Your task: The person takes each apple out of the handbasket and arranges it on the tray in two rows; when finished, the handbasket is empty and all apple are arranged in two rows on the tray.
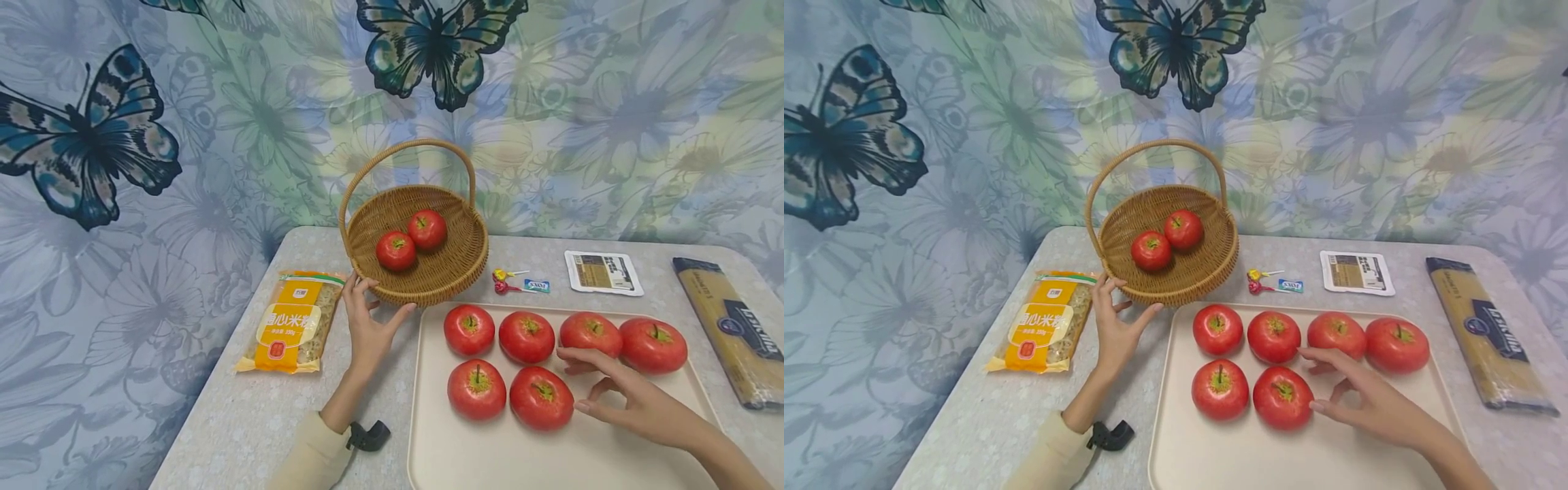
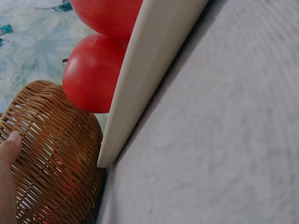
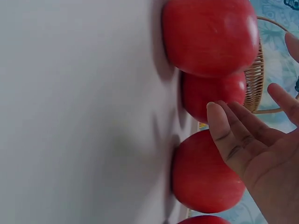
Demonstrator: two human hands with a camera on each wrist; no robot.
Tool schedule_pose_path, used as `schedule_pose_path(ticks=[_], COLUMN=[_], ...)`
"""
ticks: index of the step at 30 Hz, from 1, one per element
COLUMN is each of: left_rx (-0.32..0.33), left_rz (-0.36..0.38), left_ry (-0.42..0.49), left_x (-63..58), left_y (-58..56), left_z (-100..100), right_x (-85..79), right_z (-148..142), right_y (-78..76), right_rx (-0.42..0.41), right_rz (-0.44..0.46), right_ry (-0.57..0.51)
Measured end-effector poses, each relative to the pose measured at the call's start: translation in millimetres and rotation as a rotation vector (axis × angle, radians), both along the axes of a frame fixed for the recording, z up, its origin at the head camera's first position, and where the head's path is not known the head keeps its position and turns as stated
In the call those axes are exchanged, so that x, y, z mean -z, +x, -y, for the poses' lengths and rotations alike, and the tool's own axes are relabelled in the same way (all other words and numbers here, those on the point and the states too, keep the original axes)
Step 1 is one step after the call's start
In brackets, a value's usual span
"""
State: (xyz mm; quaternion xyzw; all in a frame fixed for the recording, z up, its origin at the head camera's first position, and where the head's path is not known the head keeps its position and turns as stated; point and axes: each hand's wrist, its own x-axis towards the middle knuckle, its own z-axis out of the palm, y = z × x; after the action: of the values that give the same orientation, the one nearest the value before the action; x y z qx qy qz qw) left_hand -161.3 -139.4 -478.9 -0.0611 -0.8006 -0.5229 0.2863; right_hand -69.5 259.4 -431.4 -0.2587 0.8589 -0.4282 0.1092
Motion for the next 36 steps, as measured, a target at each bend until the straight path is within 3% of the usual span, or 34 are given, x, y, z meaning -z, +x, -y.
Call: schedule_pose_path(ticks=[5, 9, 15, 20, 24, 27, 36], left_rx=[0.004, 0.003, 0.003, -0.004, -0.012, -0.007, 0.007], left_rz=[0.002, 0.005, 0.012, 0.000, -0.007, -0.009, -0.034], left_ry=[0.006, 0.006, 0.007, -0.004, -0.003, -0.008, -0.004], left_x=[0.3, -0.5, 0.4, 0.6, 0.5, 0.8, 0.7], left_y=[0.4, 0.3, 0.2, 1.0, 1.1, 0.1, -2.4], left_z=[-0.4, -0.3, 2.0, 3.3, 4.4, 4.6, 1.8], right_x=[-14.5, -32.1, -67.6, -86.2, -89.6, -88.0, -69.4], right_z=[2.4, 9.8, 40.3, 85.7, 125.3, 151.9, 218.8], right_y=[-8.9, -27.5, -75.2, -127.9, -170.1, -195.0, -244.3], right_rx=[0.006, -0.040, -0.112, -0.215, -0.312, -0.314, -0.377], right_rz=[-0.056, -0.112, -0.179, -0.167, -0.153, -0.145, -0.111], right_ry=[0.056, 0.043, 0.038, 0.002, -0.030, -0.011, 0.120])
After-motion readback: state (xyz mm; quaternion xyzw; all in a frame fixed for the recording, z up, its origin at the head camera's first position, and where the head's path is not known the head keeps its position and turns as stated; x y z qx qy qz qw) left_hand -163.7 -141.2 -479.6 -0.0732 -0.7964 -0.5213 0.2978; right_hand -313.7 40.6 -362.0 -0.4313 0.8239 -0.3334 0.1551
